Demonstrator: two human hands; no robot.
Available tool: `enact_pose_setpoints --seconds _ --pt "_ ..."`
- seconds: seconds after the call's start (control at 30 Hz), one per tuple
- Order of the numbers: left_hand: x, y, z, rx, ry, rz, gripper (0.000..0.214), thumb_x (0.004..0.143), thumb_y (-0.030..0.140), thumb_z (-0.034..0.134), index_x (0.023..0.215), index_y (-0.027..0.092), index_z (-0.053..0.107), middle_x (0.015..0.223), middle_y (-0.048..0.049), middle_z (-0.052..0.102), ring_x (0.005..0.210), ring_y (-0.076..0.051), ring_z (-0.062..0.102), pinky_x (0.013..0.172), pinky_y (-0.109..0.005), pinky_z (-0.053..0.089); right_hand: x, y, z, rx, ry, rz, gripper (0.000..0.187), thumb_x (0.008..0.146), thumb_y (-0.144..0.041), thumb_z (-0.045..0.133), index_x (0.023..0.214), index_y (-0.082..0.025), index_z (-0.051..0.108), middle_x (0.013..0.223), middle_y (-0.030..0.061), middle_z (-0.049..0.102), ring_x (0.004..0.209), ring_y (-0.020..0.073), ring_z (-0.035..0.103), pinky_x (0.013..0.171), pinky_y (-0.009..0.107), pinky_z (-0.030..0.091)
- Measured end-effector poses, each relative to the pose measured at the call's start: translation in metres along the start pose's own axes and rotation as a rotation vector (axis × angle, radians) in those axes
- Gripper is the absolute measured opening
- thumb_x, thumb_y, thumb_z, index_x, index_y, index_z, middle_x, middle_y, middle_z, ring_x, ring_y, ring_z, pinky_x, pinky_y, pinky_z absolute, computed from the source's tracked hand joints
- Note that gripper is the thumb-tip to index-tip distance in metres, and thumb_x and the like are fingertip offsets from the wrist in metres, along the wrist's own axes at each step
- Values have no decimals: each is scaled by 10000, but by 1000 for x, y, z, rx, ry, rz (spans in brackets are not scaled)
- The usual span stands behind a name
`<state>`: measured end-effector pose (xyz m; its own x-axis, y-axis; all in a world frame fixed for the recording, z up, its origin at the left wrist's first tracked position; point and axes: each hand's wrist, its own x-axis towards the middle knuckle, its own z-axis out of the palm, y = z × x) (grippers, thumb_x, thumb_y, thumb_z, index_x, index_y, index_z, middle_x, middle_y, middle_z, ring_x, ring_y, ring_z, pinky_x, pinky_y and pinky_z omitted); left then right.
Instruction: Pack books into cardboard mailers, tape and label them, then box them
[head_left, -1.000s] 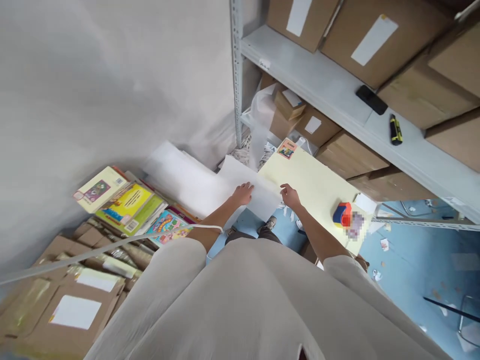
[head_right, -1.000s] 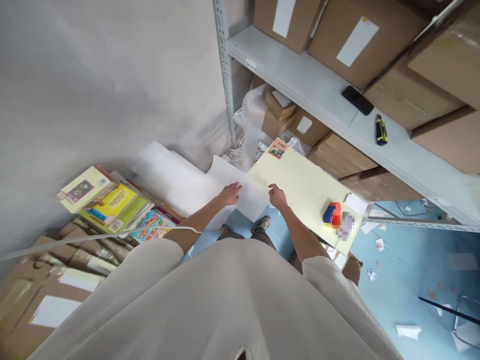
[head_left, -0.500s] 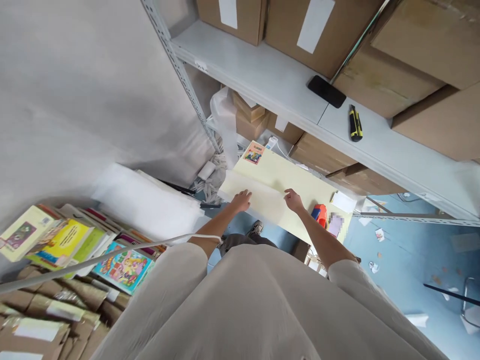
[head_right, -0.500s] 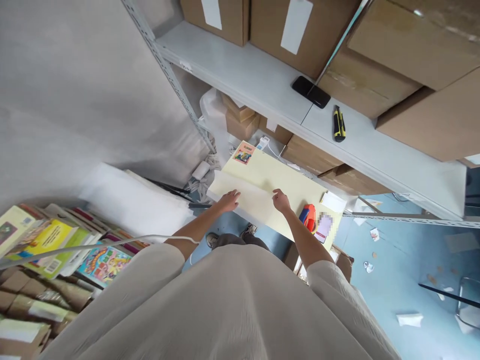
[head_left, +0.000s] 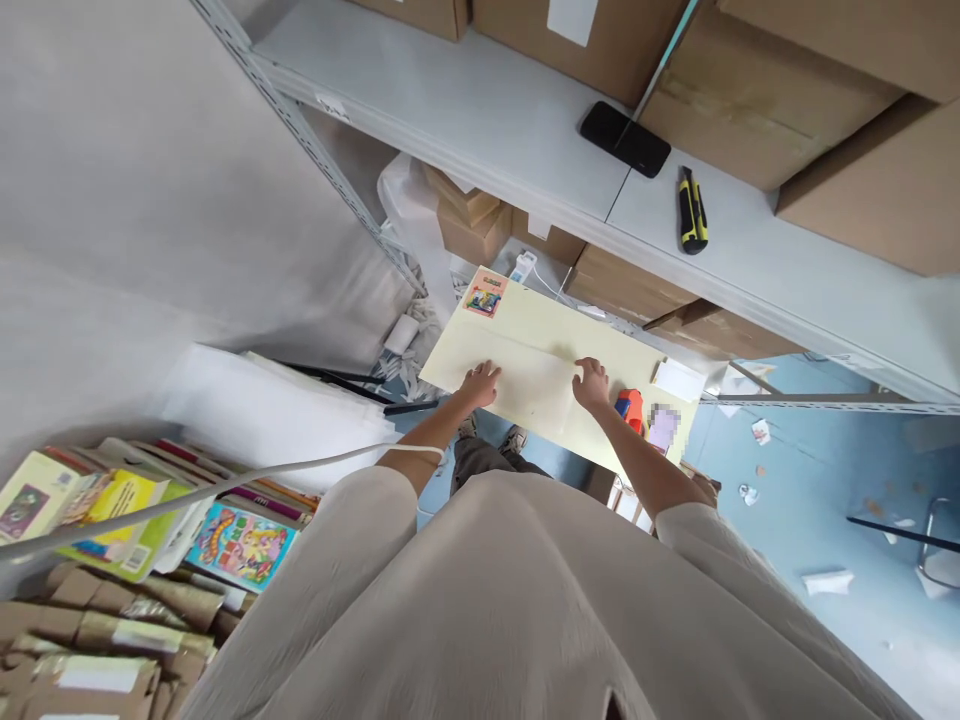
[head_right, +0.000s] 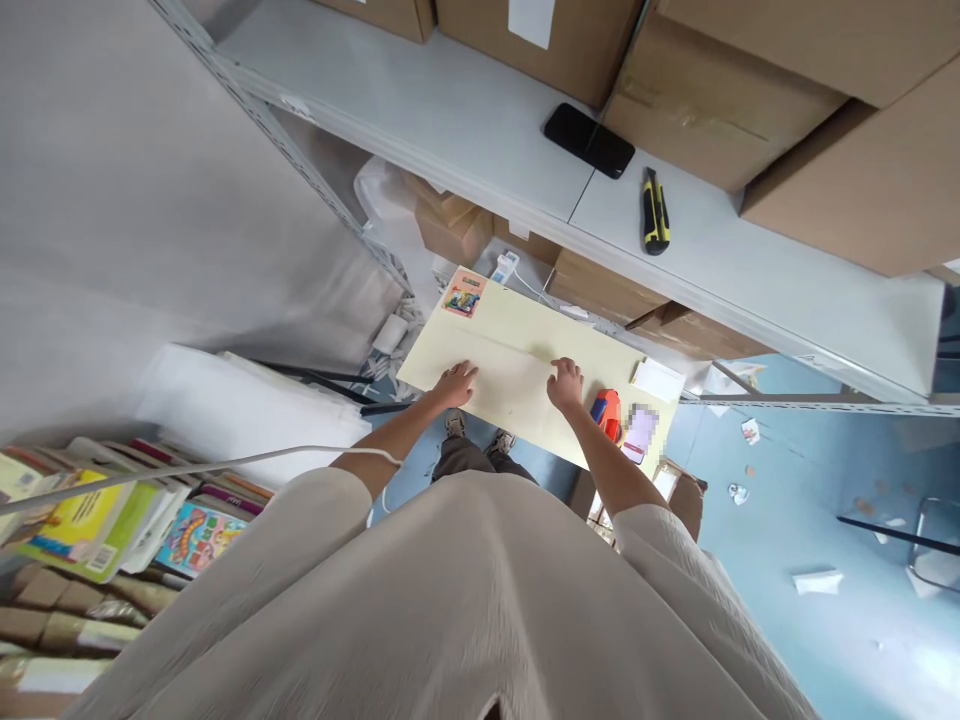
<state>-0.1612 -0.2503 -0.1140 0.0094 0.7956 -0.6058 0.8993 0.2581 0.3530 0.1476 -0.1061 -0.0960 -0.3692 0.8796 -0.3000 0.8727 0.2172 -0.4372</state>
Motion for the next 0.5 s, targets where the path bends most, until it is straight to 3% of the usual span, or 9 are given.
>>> enact_pose_setpoints --seconds 0.2,0.4,0.5 --pt "12 -10 -11 32 -44 36 745 1036 231 626 1755 246 432 1926 -221 231 1777 -399 277 1380 -609 324 -37 -22 37 -45 -339 -104 487 1046 -187 578 1517 -216 698 1621 154 631 1459 337 597 1243 475 490" --pt "29 -38 -41 -16 -48 91 605 1040 263 658 1641 250 586 1845 -198 417 1688 -403 442 1312 -547 445 -47 -40 52 -100 -374 40 531 1062 -215 603 1589 -223 666 1715 164 553 1532 356 547 1259 477 483" --pt "44 -55 -62 -62 44 68 571 1044 251 665 1614 246 620 1776 -173 516 1608 -382 535 1288 -503 486 -49 -50 53 -92 -364 89 533 1071 -223 583 1597 -214 665 1713 170 551 1521 357 558 1255 482 487"
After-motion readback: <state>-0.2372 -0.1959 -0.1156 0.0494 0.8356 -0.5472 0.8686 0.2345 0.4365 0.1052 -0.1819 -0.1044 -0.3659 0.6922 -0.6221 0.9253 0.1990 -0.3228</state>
